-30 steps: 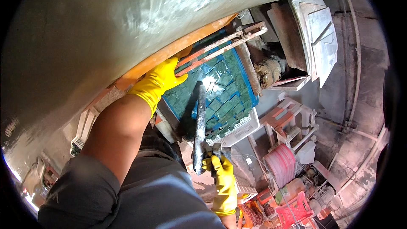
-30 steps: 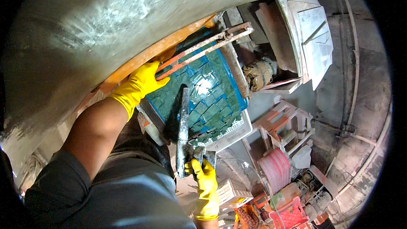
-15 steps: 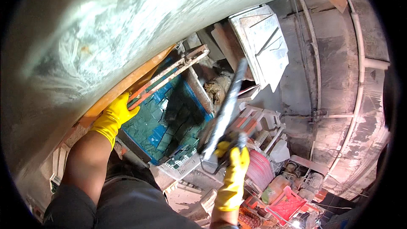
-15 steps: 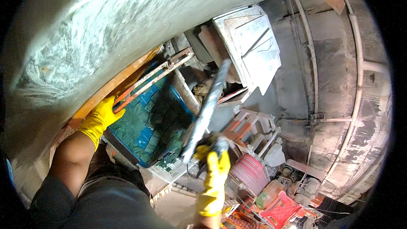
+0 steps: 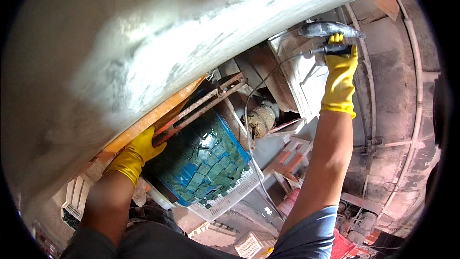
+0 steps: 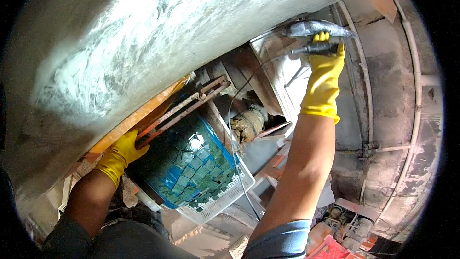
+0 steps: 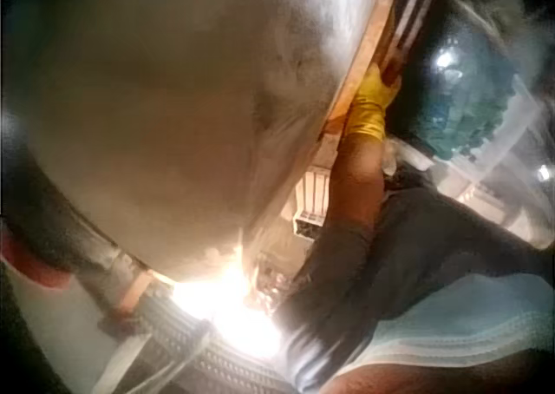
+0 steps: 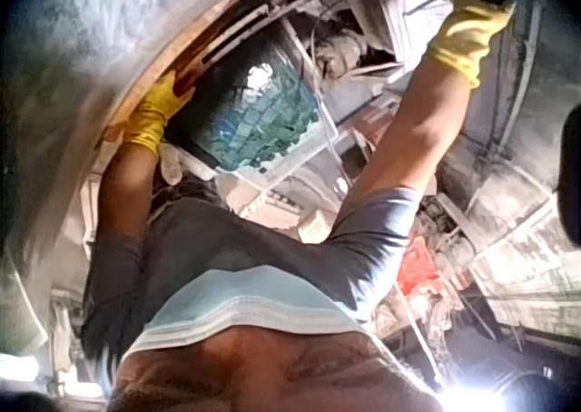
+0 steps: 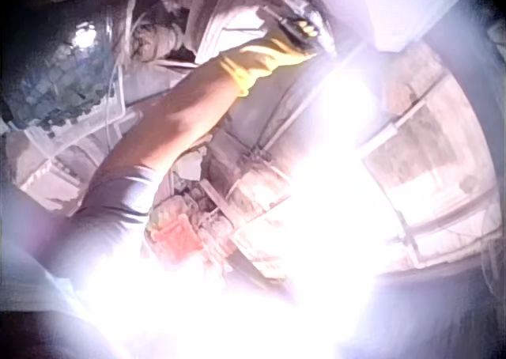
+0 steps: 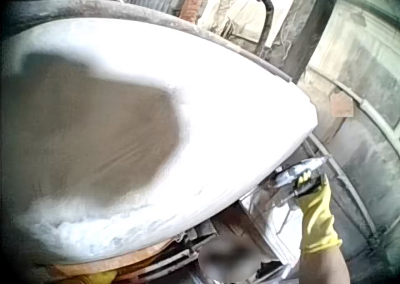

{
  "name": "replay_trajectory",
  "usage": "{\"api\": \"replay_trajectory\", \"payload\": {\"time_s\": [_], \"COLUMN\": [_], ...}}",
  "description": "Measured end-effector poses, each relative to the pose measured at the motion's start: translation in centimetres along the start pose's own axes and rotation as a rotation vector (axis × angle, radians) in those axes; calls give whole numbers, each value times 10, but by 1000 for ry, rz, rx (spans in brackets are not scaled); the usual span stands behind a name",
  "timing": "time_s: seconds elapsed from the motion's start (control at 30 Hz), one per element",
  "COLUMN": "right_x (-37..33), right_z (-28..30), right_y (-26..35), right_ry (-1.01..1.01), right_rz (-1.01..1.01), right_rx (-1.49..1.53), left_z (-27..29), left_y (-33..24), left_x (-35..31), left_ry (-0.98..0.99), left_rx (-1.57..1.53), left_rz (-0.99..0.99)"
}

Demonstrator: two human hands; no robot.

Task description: The person uses a hammer to chip away debris from a blue plastic crate filled with green tiles. They then move to a large industrial machine with rotating rollers and use a long metal rod to scrape and clean the metal trough beneath the rollers.

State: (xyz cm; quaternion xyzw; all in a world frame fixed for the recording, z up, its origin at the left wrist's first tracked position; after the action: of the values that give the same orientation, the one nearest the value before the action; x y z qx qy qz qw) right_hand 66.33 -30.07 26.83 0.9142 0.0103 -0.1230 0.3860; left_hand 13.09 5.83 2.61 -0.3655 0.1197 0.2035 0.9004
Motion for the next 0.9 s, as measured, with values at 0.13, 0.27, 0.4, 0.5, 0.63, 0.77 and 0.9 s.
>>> {"api": "replay_trajectory", "payload": {"time_s": [0.13,0.27,0.4,0.5,0.63,0.77,0.9], "right_x": [44,18,-45,-170,-341,-566,-788], "right_z": [22,24,65,85,256,432,600], "right_y": [-11,-29,-28,-86,-165,-214,-321], "right_ry": [-21,85,-92,84,-105,-715,-1142], "right_rz": [98,139,326,410,155,3,-344], "right_rx": [-50,-308,-435,-786,-871,-618,-623], "left_z": [1,1,-5,4,-8,-15,-16], "left_y": [-5,1,4,-4,7,16,17], "left_x": [0,0,1,-3,1,2,2], "left_ry": [13,-21,-82,-154,-128,-115,-161], "left_rx": [-86,44,-27,31,98,181,171], "left_rz": [-28,-53,-40,-121,-96,-81,-151]}}
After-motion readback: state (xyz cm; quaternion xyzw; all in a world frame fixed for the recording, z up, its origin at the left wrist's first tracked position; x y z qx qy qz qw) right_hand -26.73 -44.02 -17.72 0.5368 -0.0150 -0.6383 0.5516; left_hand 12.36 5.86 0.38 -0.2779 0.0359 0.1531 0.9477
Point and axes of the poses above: each hand's wrist, its own x-axis towards the middle knuckle, its own z-axis out of the back of the hand, y = z × x, the point moved 10 cm from there along x, towards the middle knuckle, and after that the axes turned 6 degrees about -y, right-handed, at the moved point
